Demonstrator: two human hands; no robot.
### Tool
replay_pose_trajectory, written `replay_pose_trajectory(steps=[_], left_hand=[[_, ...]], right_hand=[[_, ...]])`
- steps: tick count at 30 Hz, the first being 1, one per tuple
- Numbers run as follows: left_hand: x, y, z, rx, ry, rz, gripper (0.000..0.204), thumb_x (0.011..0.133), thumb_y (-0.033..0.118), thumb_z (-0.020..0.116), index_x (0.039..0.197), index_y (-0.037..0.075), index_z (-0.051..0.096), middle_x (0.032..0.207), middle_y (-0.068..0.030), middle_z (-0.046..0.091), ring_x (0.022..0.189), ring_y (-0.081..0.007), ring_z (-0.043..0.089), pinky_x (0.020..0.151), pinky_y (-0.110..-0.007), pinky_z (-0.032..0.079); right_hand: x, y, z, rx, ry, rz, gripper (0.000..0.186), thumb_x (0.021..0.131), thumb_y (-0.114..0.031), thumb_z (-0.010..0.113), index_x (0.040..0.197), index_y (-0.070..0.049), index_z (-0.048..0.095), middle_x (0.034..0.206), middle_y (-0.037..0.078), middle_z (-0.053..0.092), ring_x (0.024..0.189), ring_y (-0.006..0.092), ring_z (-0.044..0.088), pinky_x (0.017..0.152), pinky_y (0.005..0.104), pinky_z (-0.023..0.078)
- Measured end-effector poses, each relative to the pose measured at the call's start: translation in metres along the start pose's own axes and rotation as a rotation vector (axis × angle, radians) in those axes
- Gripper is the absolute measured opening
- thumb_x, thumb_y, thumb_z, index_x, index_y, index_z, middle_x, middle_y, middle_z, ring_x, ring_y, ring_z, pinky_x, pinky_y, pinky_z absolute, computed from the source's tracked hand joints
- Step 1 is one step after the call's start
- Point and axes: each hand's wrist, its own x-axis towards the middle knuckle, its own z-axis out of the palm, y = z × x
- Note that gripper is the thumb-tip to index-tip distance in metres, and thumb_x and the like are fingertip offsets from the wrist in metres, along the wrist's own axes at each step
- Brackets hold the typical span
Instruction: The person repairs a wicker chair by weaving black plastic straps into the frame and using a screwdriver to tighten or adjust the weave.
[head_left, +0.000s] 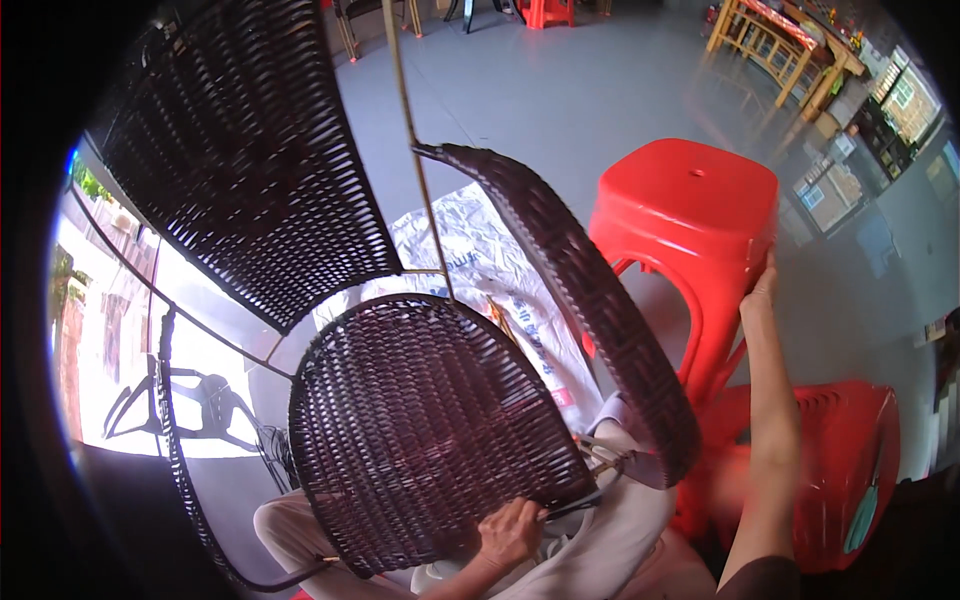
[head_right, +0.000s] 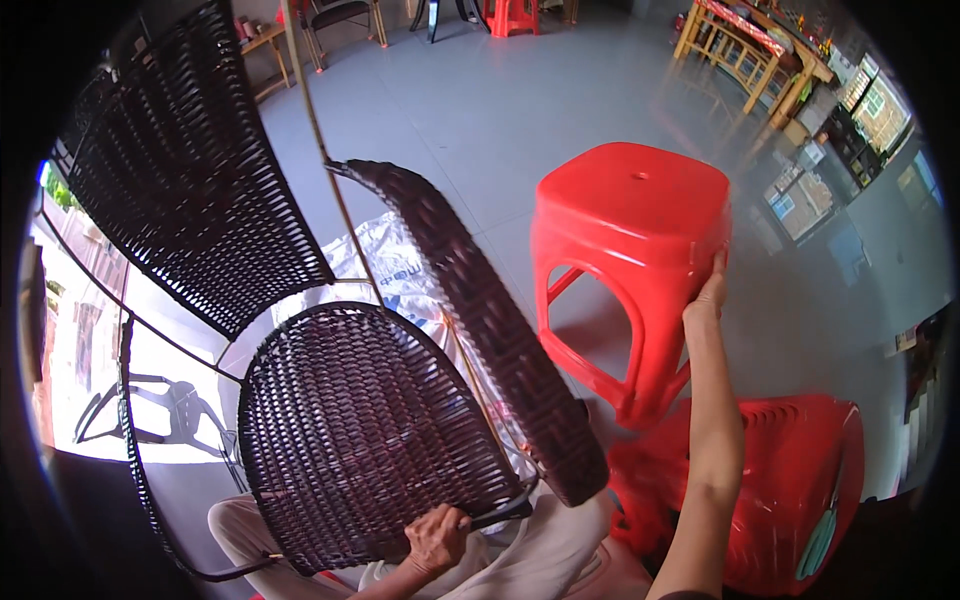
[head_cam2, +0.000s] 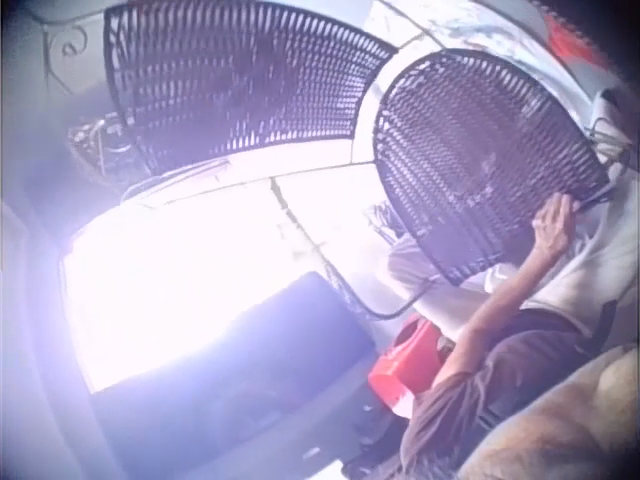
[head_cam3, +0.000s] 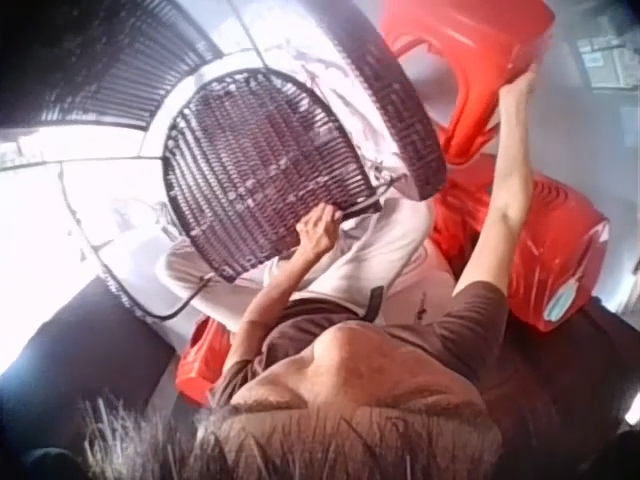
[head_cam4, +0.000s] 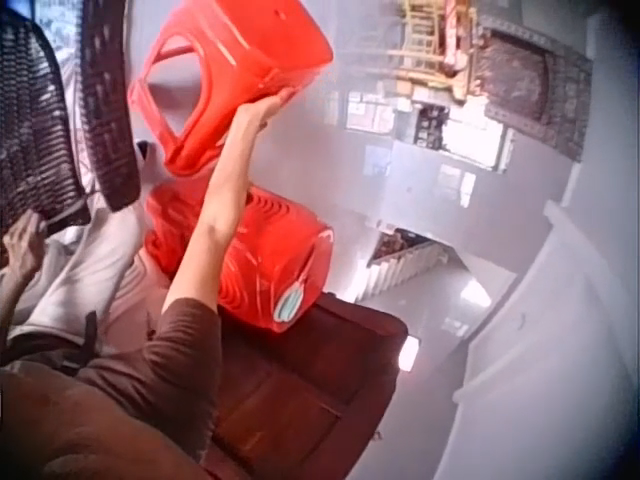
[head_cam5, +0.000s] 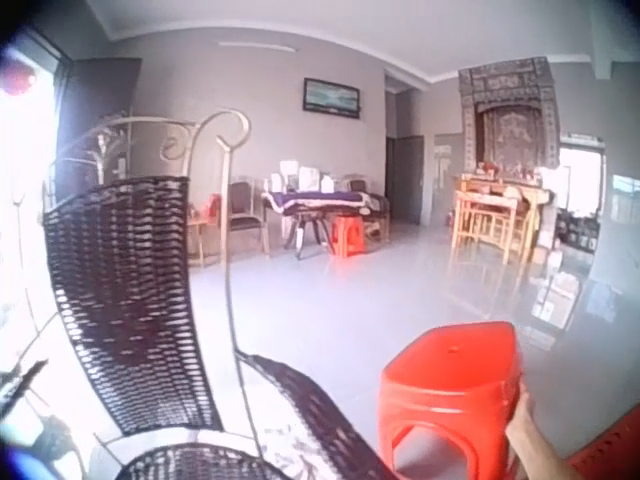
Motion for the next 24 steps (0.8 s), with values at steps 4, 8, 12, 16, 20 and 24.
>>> replay_pose_trajectory(steps=[4, 8, 12, 16, 20, 24], left_hand=[[0.000, -0.001, -0.004, -0.041, -0.013, 0.027, 0.016, 0.078, 0.021, 0.057, 0.067, 0.012, 0.050, 0.061, -0.0013, 0.046, 0.051, -0.0158, 0.053, 0.043, -0.029, 0.041], [-0.007, -0.002, 0.002, -0.106, 0.048, 0.037, 0.011, 0.079, 0.015, 0.053, 0.071, 0.009, 0.050, 0.067, -0.0048, 0.050, 0.054, -0.0192, 0.051, 0.045, -0.030, 0.039], [-0.010, -0.006, 0.001, -0.048, 0.105, 0.060, 0.013, 0.072, 0.017, 0.061, 0.069, 0.010, 0.049, 0.063, -0.0028, 0.044, 0.051, -0.0163, 0.049, 0.043, -0.027, 0.038], [0.002, -0.002, -0.001, -0.055, 0.085, 0.111, 0.013, 0.070, 0.018, 0.062, 0.069, 0.011, 0.050, 0.061, -0.0028, 0.044, 0.049, -0.0166, 0.048, 0.041, -0.028, 0.037], [0.000, -0.002, -0.002, -0.034, 0.138, 0.098, 0.012, 0.070, 0.017, 0.062, 0.070, 0.010, 0.052, 0.060, -0.0031, 0.045, 0.048, -0.0167, 0.048, 0.041, -0.029, 0.037], [-0.003, -0.003, 0.000, -0.007, 0.098, 0.092, 0.010, 0.070, 0.015, 0.061, 0.072, 0.010, 0.053, 0.062, -0.0036, 0.046, 0.048, -0.0169, 0.048, 0.041, -0.028, 0.037]], right_hand=[[-0.049, 0.018, 0.085, -0.042, -0.014, 0.014, 0.066, 0.076, -0.046, 0.059, 0.127, -0.006, 0.043, 0.126, 0.005, 0.047, 0.111, 0.0210, 0.044, 0.096, 0.0320, 0.033], [-0.068, 0.041, 0.144, 0.018, -0.283, -0.007, 0.058, 0.082, -0.042, 0.052, 0.126, -0.005, 0.043, 0.125, 0.006, 0.047, 0.110, 0.0214, 0.045, 0.095, 0.0320, 0.033], [-0.091, 0.090, 0.205, 0.262, -0.622, 0.208, 0.042, 0.086, -0.037, 0.047, 0.116, -0.007, 0.051, 0.115, 0.006, 0.055, 0.106, 0.0217, 0.049, 0.092, 0.0344, 0.037], [-0.158, 0.078, 0.240, 0.336, -0.718, 0.289, 0.046, 0.086, -0.041, 0.046, 0.117, -0.007, 0.049, 0.112, 0.007, 0.056, 0.104, 0.0226, 0.051, 0.089, 0.0376, 0.041], [-0.158, 0.112, 0.246, 0.437, -0.899, 0.472, 0.054, 0.087, -0.045, 0.044, 0.124, -0.006, 0.041, 0.121, 0.010, 0.049, 0.108, 0.0231, 0.049, 0.090, 0.0371, 0.042], [-0.171, 0.118, 0.239, 0.352, -0.785, 0.439, 0.052, 0.088, -0.044, 0.042, 0.123, -0.006, 0.042, 0.118, 0.009, 0.051, 0.104, 0.0213, 0.051, 0.088, 0.0339, 0.043]])
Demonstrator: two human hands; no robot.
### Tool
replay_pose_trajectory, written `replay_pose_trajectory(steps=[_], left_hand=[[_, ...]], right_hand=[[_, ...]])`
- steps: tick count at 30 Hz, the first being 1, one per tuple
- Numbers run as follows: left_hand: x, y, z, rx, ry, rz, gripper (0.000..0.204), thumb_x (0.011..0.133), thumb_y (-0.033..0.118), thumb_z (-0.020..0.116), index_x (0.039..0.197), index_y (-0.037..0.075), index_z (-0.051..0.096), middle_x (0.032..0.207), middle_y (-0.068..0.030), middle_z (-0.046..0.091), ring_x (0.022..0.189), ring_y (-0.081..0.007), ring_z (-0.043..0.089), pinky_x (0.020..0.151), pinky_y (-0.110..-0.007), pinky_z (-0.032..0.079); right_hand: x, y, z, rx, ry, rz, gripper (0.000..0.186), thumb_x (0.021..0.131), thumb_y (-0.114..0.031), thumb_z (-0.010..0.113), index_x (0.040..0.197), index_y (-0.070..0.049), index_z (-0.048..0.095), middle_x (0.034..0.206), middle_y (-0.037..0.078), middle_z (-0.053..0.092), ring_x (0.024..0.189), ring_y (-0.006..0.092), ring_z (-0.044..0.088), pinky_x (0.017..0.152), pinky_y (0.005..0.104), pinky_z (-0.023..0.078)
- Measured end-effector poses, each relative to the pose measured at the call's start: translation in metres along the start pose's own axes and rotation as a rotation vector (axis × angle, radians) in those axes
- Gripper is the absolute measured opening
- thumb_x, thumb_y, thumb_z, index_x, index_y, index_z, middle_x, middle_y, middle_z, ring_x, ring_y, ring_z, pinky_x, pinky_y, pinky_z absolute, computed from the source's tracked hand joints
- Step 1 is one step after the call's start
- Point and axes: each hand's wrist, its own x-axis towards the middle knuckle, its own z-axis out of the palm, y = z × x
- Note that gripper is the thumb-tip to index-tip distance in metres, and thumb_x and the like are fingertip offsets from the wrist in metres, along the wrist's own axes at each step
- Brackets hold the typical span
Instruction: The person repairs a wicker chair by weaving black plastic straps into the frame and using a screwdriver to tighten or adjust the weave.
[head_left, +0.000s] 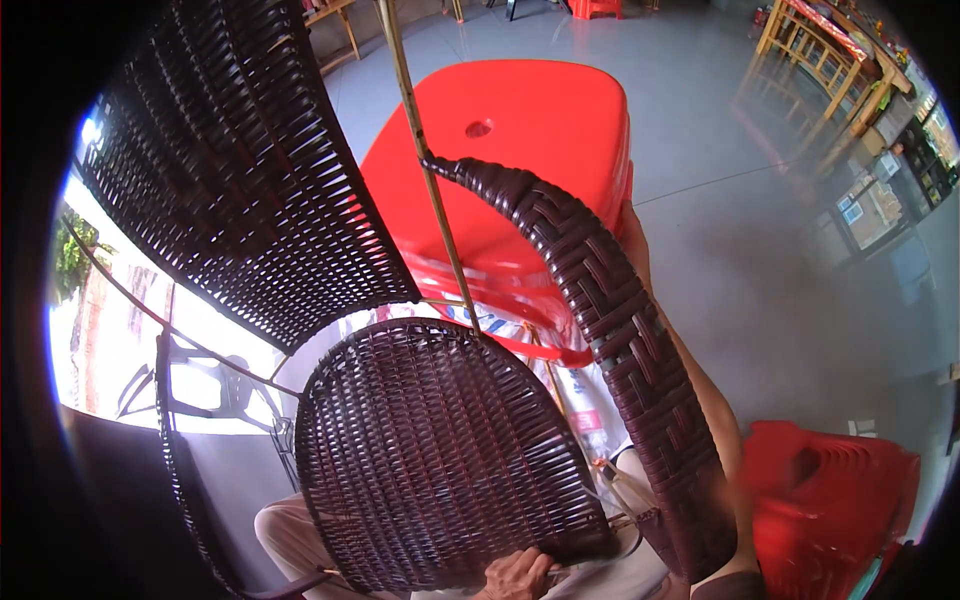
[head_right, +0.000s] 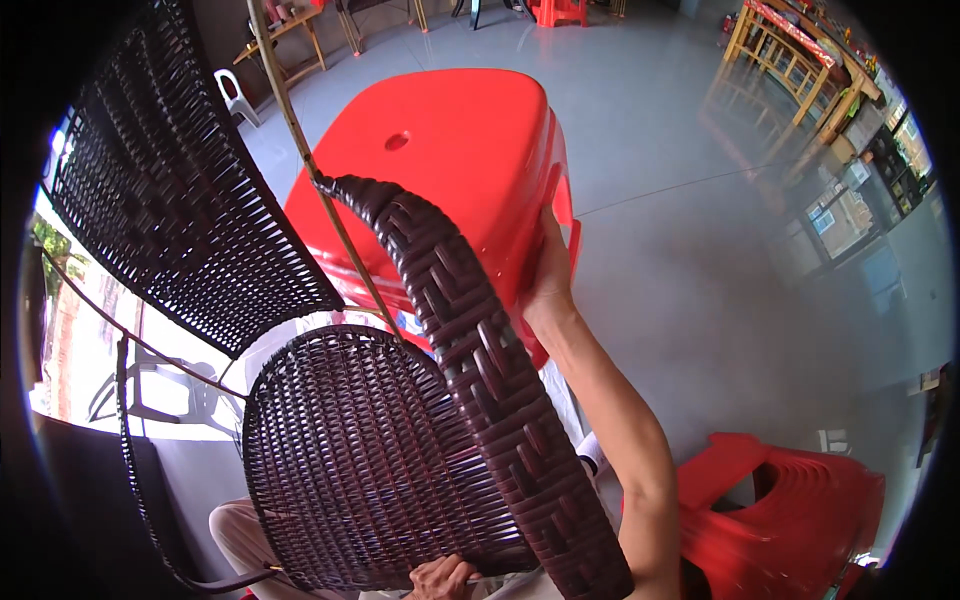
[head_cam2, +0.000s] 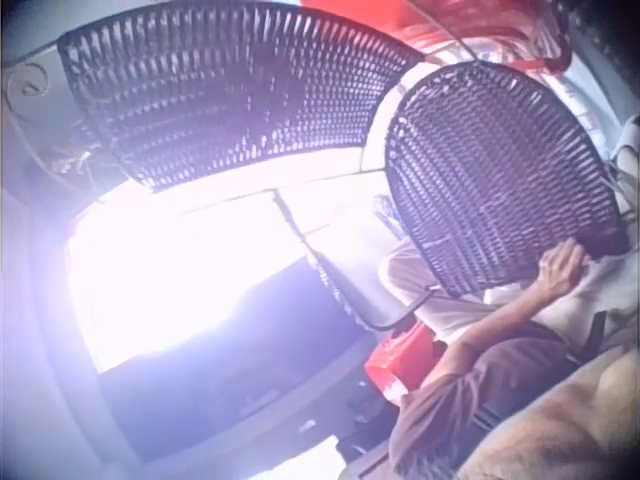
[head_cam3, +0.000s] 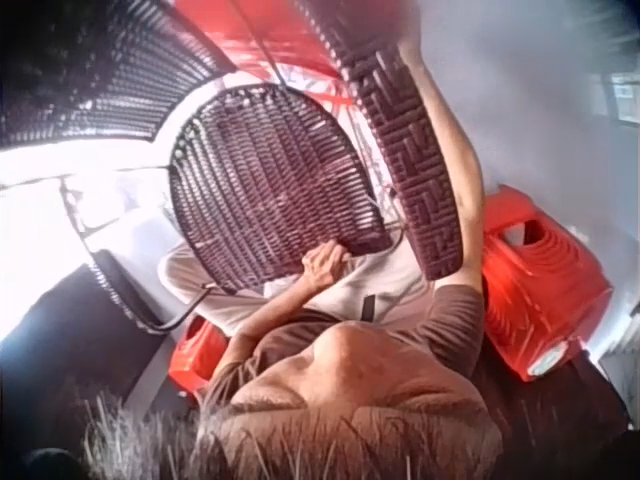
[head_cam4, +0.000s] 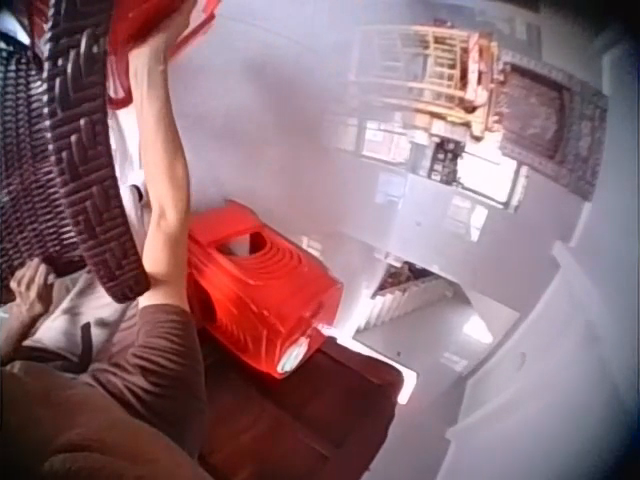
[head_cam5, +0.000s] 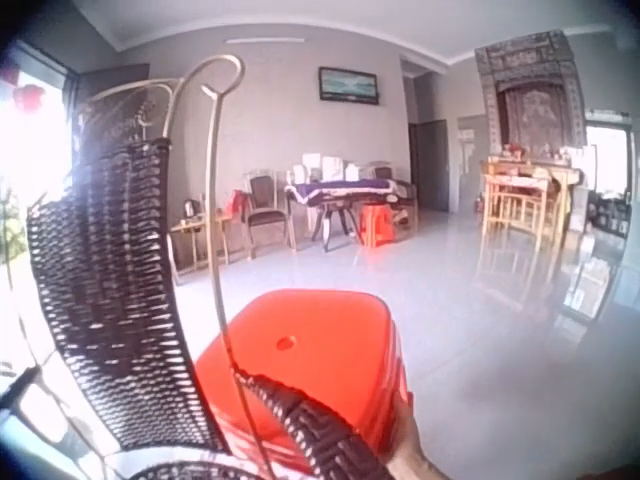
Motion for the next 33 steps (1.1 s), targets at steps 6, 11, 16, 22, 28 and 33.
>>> replay_pose_trajectory(steps=[6, 11, 16, 22, 28, 33], left_hand=[[0.004, 0.002, 0.000, 0.002, -0.033, 0.008, 0.006, 0.071, 0.013, 0.058, 0.069, 0.010, 0.053, 0.061, -0.0033, 0.045, 0.048, -0.0169, 0.047, 0.041, -0.029, 0.037], [0.000, 0.001, -0.002, -0.018, -0.041, -0.005, 0.008, 0.070, 0.015, 0.059, 0.070, 0.010, 0.053, 0.062, -0.0038, 0.045, 0.048, -0.0174, 0.047, 0.041, -0.029, 0.037], [0.000, 0.001, -0.003, -0.019, -0.103, -0.005, 0.012, 0.071, 0.019, 0.060, 0.073, 0.009, 0.053, 0.063, -0.0043, 0.046, 0.050, -0.0181, 0.049, 0.042, -0.030, 0.039], [0.001, 0.003, 0.000, -0.007, -0.044, -0.019, 0.011, 0.072, 0.020, 0.059, 0.071, 0.010, 0.054, 0.063, -0.0042, 0.047, 0.052, -0.0194, 0.050, 0.044, -0.030, 0.040], [-0.010, -0.004, -0.001, -0.008, -0.137, -0.078, 0.018, 0.079, 0.025, 0.058, 0.069, 0.013, 0.050, 0.061, 0.0004, 0.044, 0.050, -0.0118, 0.050, 0.044, -0.025, 0.039], [-0.003, -0.001, -0.003, -0.114, -0.132, -0.101, 0.016, 0.080, 0.023, 0.058, 0.072, 0.011, 0.051, 0.066, -0.0029, 0.050, 0.057, -0.0184, 0.057, 0.045, -0.031, 0.044]], right_hand=[[0.030, 0.014, -0.038, 0.049, -0.035, 0.069, 0.045, 0.090, -0.040, 0.040, 0.121, -0.007, 0.045, 0.115, 0.008, 0.053, 0.101, 0.0189, 0.053, 0.086, 0.0324, 0.044], [0.027, 0.017, -0.016, -0.029, 0.006, 0.210, 0.046, 0.090, -0.040, 0.037, 0.120, -0.006, 0.045, 0.115, 0.008, 0.053, 0.101, 0.0187, 0.053, 0.087, 0.0324, 0.044], [0.052, 0.032, -0.046, -0.459, -0.206, 0.261, 0.031, 0.090, -0.026, 0.044, 0.108, -0.001, 0.052, 0.094, 0.006, 0.058, 0.086, 0.0122, 0.056, 0.078, 0.0271, 0.046], [0.004, 0.062, -0.120, -1.329, -0.231, 0.064, 0.044, 0.086, -0.021, 0.048, 0.124, 0.001, 0.040, 0.122, 0.014, 0.044, 0.114, 0.0220, 0.041, 0.096, 0.0309, 0.032], [-0.092, 0.007, -0.099, -1.473, -0.504, 0.446, 0.041, 0.085, -0.019, 0.050, 0.119, 0.002, 0.042, 0.115, 0.012, 0.047, 0.107, 0.0191, 0.044, 0.091, 0.0284, 0.033], [-0.180, -0.069, -0.064, -1.087, -0.257, 0.460, 0.034, 0.086, -0.025, 0.051, 0.108, 0.001, 0.050, 0.097, 0.007, 0.053, 0.091, 0.0133, 0.050, 0.079, 0.0250, 0.040]])
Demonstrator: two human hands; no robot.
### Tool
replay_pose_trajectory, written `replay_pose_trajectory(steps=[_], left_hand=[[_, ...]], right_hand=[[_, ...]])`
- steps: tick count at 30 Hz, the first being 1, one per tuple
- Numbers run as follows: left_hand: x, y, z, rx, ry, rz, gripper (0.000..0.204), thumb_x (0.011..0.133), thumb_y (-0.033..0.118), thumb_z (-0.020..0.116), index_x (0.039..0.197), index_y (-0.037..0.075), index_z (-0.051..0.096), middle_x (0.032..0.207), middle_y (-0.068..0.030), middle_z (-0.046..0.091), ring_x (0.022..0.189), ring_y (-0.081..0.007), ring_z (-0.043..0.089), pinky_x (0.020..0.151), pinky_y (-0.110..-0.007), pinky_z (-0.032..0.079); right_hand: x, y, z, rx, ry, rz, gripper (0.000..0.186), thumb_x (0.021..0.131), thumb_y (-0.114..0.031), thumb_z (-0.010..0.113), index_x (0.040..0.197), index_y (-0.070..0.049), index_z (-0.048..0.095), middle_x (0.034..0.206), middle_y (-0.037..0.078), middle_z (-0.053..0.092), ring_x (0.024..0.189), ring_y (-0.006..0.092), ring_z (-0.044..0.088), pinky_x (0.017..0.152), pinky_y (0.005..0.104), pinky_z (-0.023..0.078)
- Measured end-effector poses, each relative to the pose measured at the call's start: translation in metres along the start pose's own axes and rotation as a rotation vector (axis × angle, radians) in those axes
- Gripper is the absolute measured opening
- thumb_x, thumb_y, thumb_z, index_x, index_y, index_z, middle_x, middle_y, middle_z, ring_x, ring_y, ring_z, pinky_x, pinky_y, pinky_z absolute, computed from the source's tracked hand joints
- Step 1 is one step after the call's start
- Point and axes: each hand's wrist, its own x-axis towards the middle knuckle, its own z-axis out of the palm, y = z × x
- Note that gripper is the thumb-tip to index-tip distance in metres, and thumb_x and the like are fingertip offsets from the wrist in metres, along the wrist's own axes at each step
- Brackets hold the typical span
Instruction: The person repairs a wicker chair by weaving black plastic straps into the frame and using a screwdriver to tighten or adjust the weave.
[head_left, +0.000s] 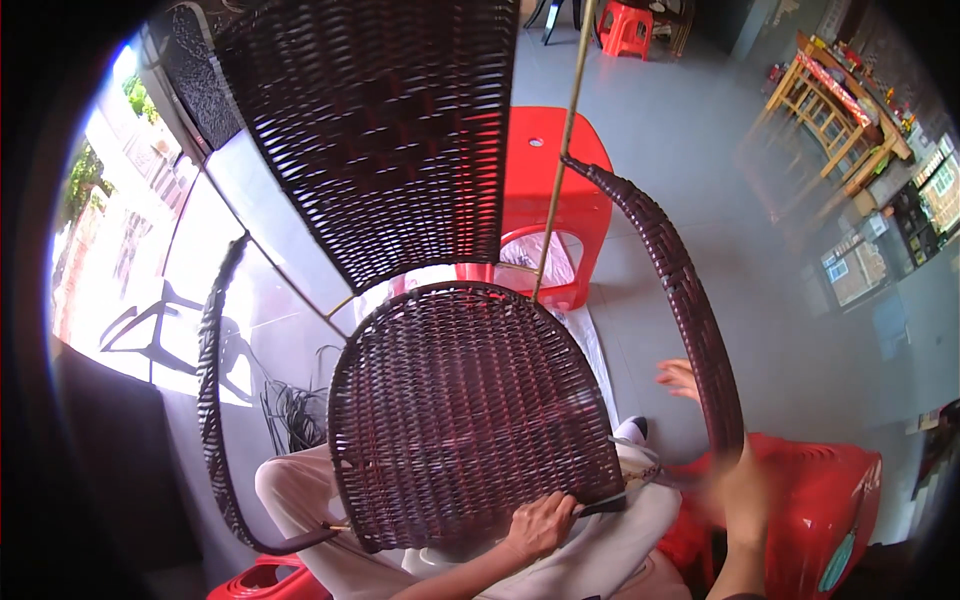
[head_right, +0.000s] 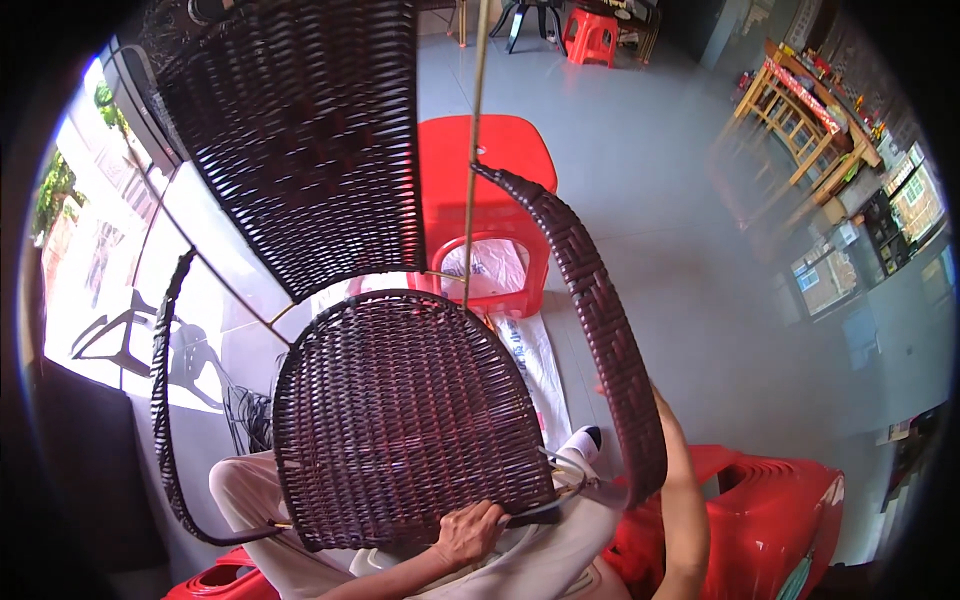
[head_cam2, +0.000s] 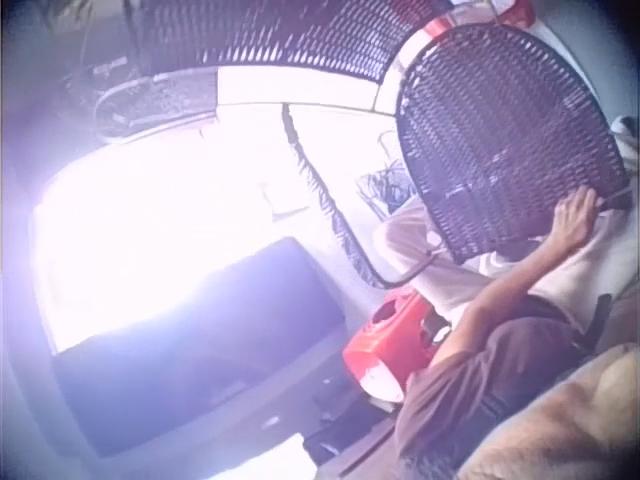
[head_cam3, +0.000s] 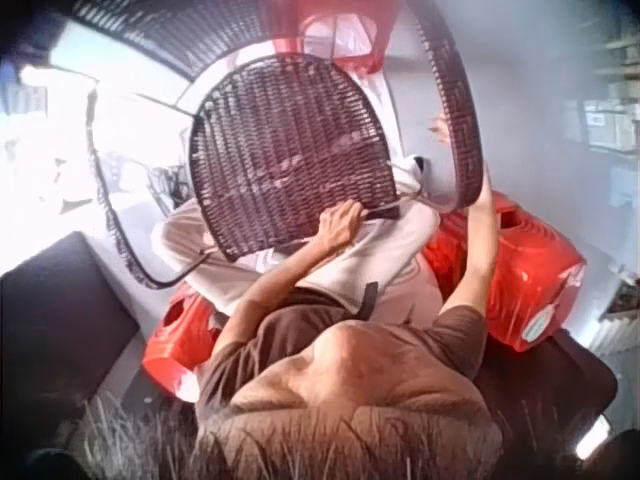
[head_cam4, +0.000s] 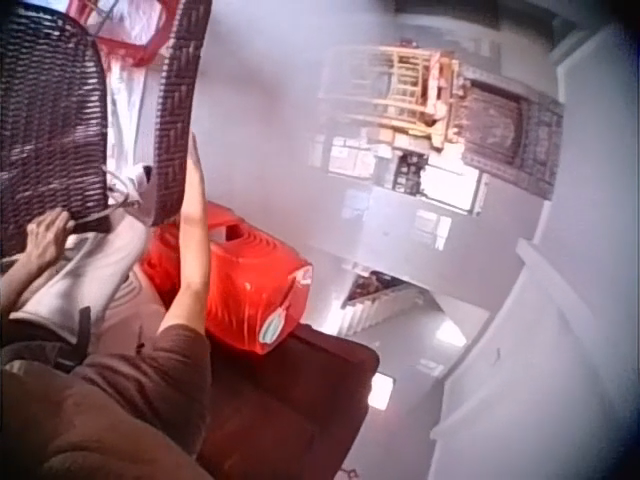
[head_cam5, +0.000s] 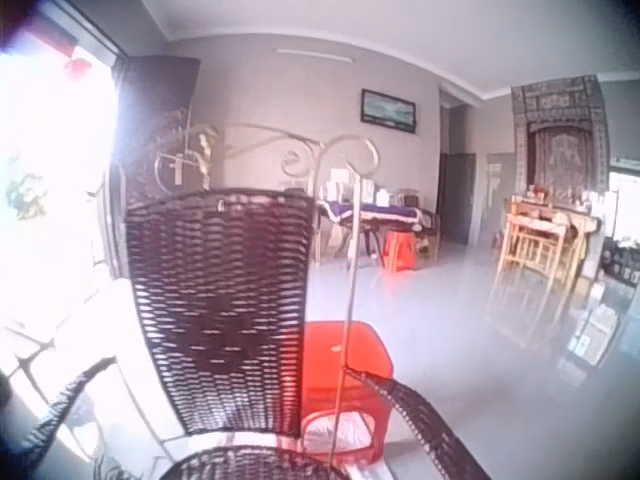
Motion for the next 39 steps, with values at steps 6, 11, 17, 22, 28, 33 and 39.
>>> replay_pose_trajectory(steps=[6, 11, 17, 22, 28, 33, 39], left_hand=[[-0.016, -0.005, -0.044, -0.440, -0.013, -0.090, 0.016, 0.084, 0.018, 0.049, 0.075, 0.005, 0.052, 0.064, -0.0123, 0.053, 0.056, -0.0301, 0.055, 0.048, -0.039, 0.042], [-0.091, -0.012, -0.147, -0.882, -0.326, -0.313, 0.029, 0.092, 0.022, 0.040, 0.079, 0.000, 0.053, 0.061, -0.0025, 0.048, 0.055, -0.0121, 0.046, 0.049, -0.030, 0.038], [-0.222, -0.061, -0.272, -1.137, -0.178, -0.319, 0.021, 0.075, 0.022, 0.058, 0.076, 0.002, 0.054, 0.079, -0.0100, 0.053, 0.061, -0.0169, 0.053, 0.055, -0.039, 0.043], [-0.228, -0.114, -0.307, -0.117, 0.878, -0.505, 0.032, 0.092, 0.027, 0.039, 0.075, 0.001, 0.049, 0.066, -0.0010, 0.044, 0.053, -0.0086, 0.037, 0.047, -0.023, 0.032], [-0.133, -0.238, -0.310, -1.359, 0.845, -0.580, 0.020, 0.089, 0.021, 0.047, 0.078, 0.005, 0.054, 0.060, 0.0015, 0.046, 0.049, -0.0040, 0.039, 0.043, -0.017, 0.031], [-0.066, -0.293, -0.254, -1.020, 0.607, -0.699, 0.031, 0.090, 0.032, 0.044, 0.083, 0.005, 0.059, 0.056, 0.0039, 0.046, 0.042, -0.0035, 0.037, 0.037, -0.018, 0.025], [-0.017, -0.263, -0.187, -0.922, 0.445, -0.761, 0.038, 0.093, 0.029, 0.039, 0.083, -0.003, 0.057, 0.061, 0.0017, 0.049, 0.055, -0.0055, 0.041, 0.049, -0.023, 0.034]], right_hand=[[-0.085, -0.066, 0.028, 0.045, 0.998, -0.251, 0.025, 0.089, -0.022, 0.047, 0.101, -0.003, 0.058, 0.079, 0.002, 0.056, 0.073, 0.0102, 0.053, 0.065, 0.0221, 0.043], [-0.112, -0.114, 0.119, -0.482, 1.160, -0.768, 0.019, 0.087, -0.013, 0.045, 0.093, 0.001, 0.057, 0.079, 0.004, 0.051, 0.064, 0.0106, 0.047, 0.060, 0.0212, 0.039], [-0.041, -0.139, 0.233, -0.783, 0.488, -0.705, 0.014, 0.075, 0.003, 0.056, 0.089, 0.002, 0.059, 0.075, 0.011, 0.056, 0.065, 0.0185, 0.055, 0.059, 0.0267, 0.045], [0.096, -0.112, 0.262, -0.906, 0.197, -0.516, 0.036, 0.084, -0.015, 0.050, 0.112, 0.008, 0.047, 0.110, 0.023, 0.051, 0.101, 0.0356, 0.051, 0.088, 0.0374, 0.041], [0.269, -0.071, 0.244, -1.175, 0.407, -0.117, 0.046, 0.086, -0.021, 0.036, 0.122, 0.007, 0.036, 0.123, 0.025, 0.042, 0.114, 0.0367, 0.040, 0.098, 0.0402, 0.032], [0.352, -0.034, 0.210, -1.245, 0.302, -0.794, 0.036, 0.087, -0.018, 0.031, 0.113, 0.000, 0.048, 0.111, 0.016, 0.052, 0.105, 0.0296, 0.048, 0.091, 0.0395, 0.039], [0.379, -0.025, 0.162, -1.025, 0.349, -0.833, 0.029, 0.089, -0.019, 0.034, 0.108, -0.005, 0.050, 0.103, 0.007, 0.055, 0.092, 0.0228, 0.052, 0.082, 0.0396, 0.044]])
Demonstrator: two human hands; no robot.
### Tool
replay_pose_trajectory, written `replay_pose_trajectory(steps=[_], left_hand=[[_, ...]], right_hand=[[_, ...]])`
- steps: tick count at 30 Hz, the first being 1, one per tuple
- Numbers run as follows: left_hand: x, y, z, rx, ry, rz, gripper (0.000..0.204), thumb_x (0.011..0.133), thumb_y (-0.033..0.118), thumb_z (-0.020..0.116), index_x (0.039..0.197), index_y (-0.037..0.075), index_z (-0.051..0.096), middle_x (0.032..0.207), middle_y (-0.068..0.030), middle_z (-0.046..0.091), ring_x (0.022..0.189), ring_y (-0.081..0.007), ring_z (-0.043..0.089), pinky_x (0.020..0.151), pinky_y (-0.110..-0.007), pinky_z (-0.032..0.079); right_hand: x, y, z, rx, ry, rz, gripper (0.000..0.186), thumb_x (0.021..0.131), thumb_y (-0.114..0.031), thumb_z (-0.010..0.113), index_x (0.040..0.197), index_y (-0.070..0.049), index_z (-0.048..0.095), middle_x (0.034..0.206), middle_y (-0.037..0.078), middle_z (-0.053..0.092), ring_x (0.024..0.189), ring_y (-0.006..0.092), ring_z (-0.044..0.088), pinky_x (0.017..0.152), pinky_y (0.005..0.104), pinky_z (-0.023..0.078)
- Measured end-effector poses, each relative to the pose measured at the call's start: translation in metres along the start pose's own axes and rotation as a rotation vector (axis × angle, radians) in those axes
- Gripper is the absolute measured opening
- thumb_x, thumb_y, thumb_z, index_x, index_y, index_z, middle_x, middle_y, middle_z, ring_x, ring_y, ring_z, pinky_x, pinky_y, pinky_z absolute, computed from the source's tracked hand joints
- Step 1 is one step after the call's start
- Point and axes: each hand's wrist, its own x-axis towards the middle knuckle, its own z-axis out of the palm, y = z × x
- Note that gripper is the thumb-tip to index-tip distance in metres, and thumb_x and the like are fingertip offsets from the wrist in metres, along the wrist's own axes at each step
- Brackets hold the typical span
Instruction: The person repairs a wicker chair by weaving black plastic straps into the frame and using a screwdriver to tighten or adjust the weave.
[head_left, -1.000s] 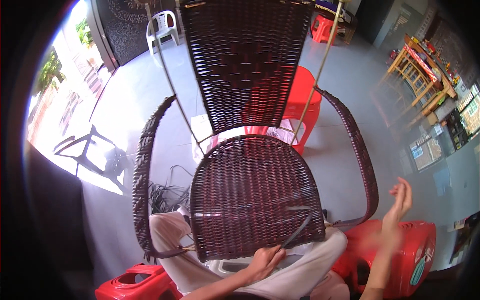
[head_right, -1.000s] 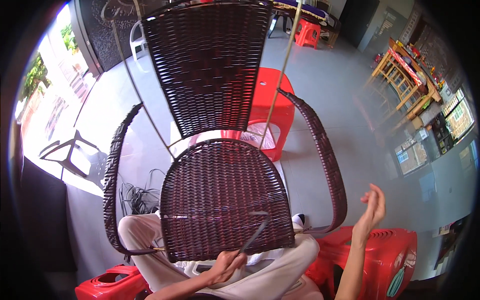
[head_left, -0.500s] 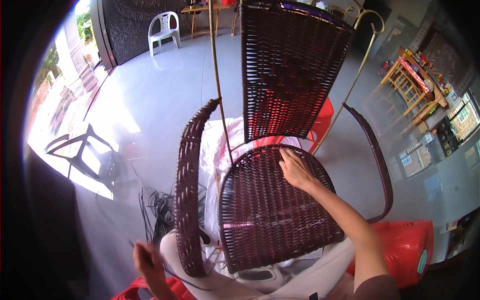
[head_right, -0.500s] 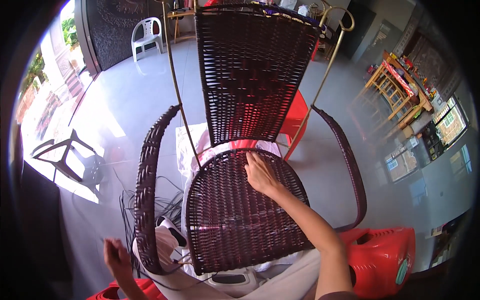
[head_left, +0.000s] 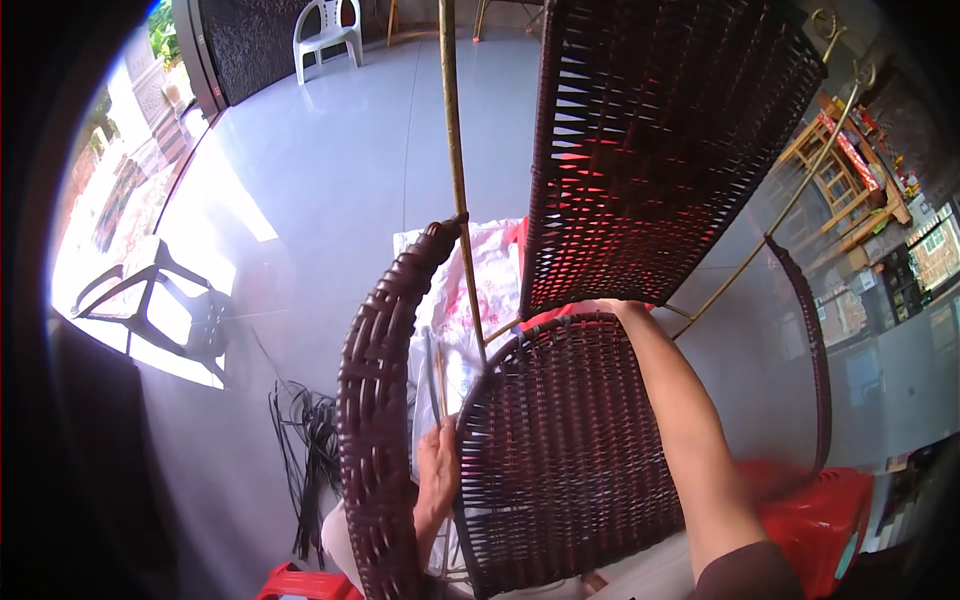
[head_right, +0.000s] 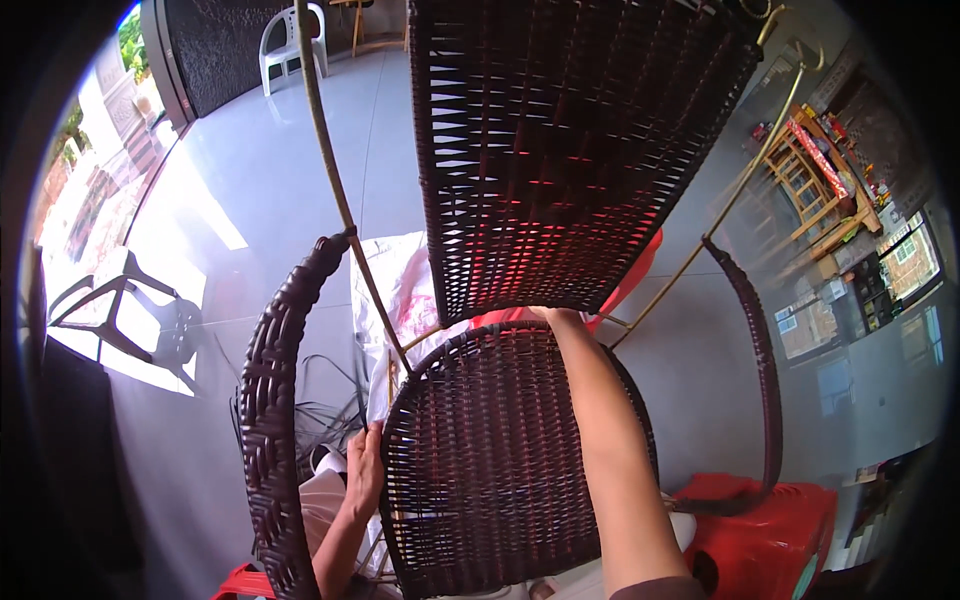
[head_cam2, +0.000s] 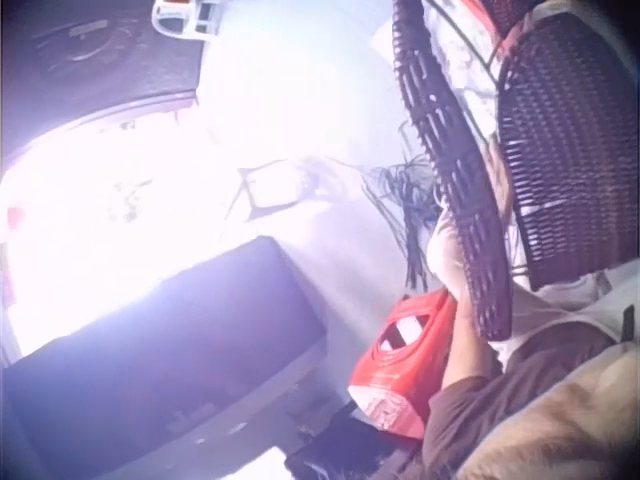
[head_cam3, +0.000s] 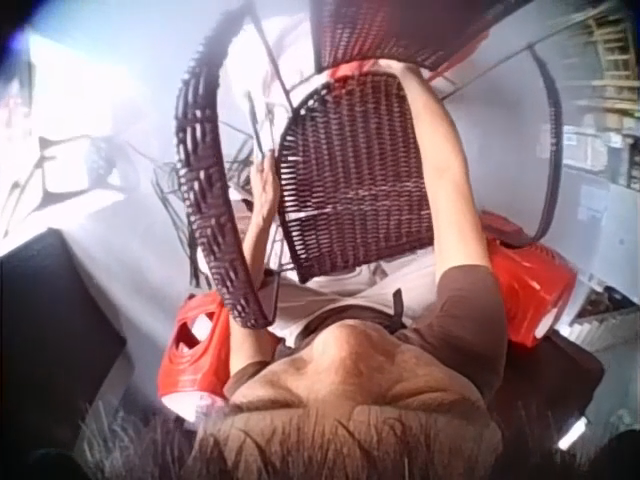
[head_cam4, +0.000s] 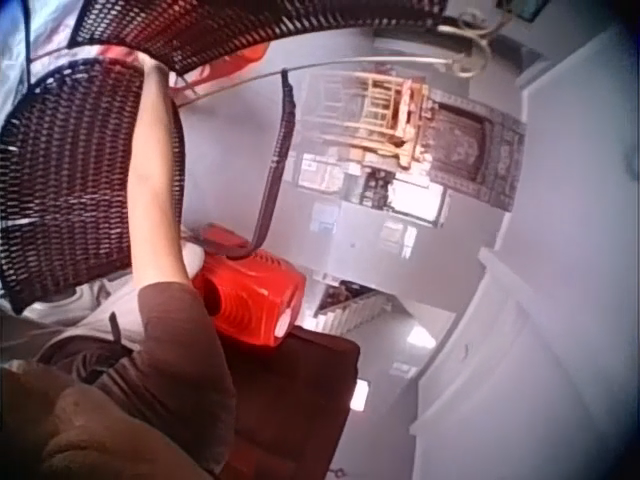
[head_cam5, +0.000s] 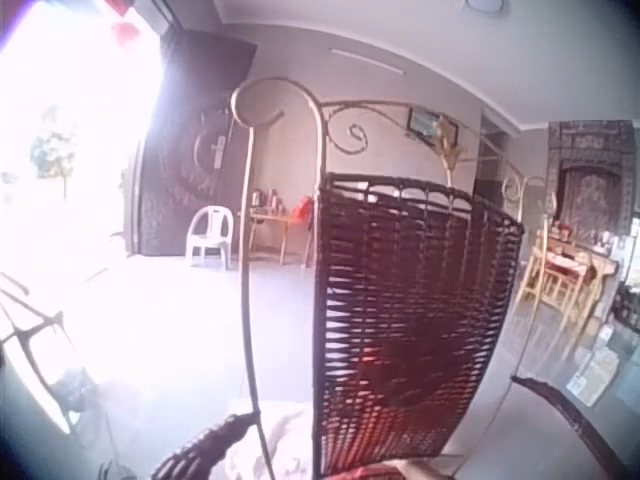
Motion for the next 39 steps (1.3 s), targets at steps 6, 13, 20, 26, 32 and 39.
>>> replay_pose_trajectory(steps=[6, 13, 20, 26, 32, 39], left_hand=[[-0.001, 0.011, 0.000, 0.075, 0.043, 0.078, 0.046, 0.093, 0.026, 0.037, 0.059, -0.005, 0.043, 0.047, -0.0024, 0.034, 0.047, -0.0077, 0.030, 0.042, -0.030, 0.022], [-0.004, 0.017, 0.006, 0.135, 0.084, 0.120, 0.039, 0.093, 0.021, 0.037, 0.065, -0.005, 0.042, 0.050, -0.0026, 0.033, 0.048, -0.0075, 0.030, 0.042, -0.030, 0.024], [-0.006, 0.022, 0.004, 0.146, 0.064, 0.150, 0.034, 0.093, 0.019, 0.037, 0.068, -0.003, 0.042, 0.051, -0.0030, 0.033, 0.048, -0.0078, 0.030, 0.042, -0.029, 0.025], [0.000, 0.005, 0.004, 0.075, 0.055, 0.118, 0.038, 0.093, 0.027, 0.039, 0.070, -0.002, 0.048, 0.056, 0.0024, 0.041, 0.053, -0.0063, 0.032, 0.047, -0.025, 0.027], [-0.004, 0.018, 0.005, 0.157, 0.077, 0.157, 0.040, 0.094, 0.026, 0.037, 0.066, -0.001, 0.043, 0.053, 0.0013, 0.035, 0.050, -0.0084, 0.030, 0.045, -0.028, 0.026], [-0.005, 0.029, 0.006, 0.137, 0.041, 0.116, 0.037, 0.094, 0.023, 0.036, 0.067, -0.002, 0.042, 0.052, -0.0008, 0.034, 0.050, -0.0092, 0.030, 0.046, -0.029, 0.027]], right_hand=[[0.004, 0.008, 0.005, 0.051, -0.048, 0.314, 0.029, 0.088, -0.021, 0.035, 0.107, -0.005, 0.051, 0.101, 0.007, 0.056, 0.092, 0.0228, 0.053, 0.081, 0.0391, 0.044], [-0.005, 0.019, -0.021, 0.109, -0.107, 0.452, 0.029, 0.088, -0.022, 0.037, 0.104, -0.004, 0.052, 0.100, 0.007, 0.057, 0.092, 0.0229, 0.053, 0.080, 0.0384, 0.044], [0.002, 0.009, -0.019, 0.111, -0.175, 0.438, 0.029, 0.088, -0.024, 0.039, 0.102, -0.003, 0.053, 0.098, 0.008, 0.058, 0.092, 0.0230, 0.054, 0.079, 0.0378, 0.045], [0.007, 0.007, -0.025, 0.083, -0.237, 0.427, 0.029, 0.087, -0.025, 0.040, 0.100, -0.003, 0.054, 0.097, 0.008, 0.058, 0.092, 0.0231, 0.054, 0.078, 0.0373, 0.045], [0.011, -0.004, -0.024, 0.038, -0.348, 0.338, 0.030, 0.087, -0.027, 0.041, 0.098, -0.002, 0.055, 0.096, 0.008, 0.059, 0.091, 0.0231, 0.055, 0.077, 0.0367, 0.045], [0.015, -0.028, -0.005, -0.087, -0.561, 0.094, 0.031, 0.087, -0.028, 0.043, 0.096, -0.002, 0.056, 0.094, 0.008, 0.060, 0.091, 0.0232, 0.056, 0.076, 0.0361, 0.045]])
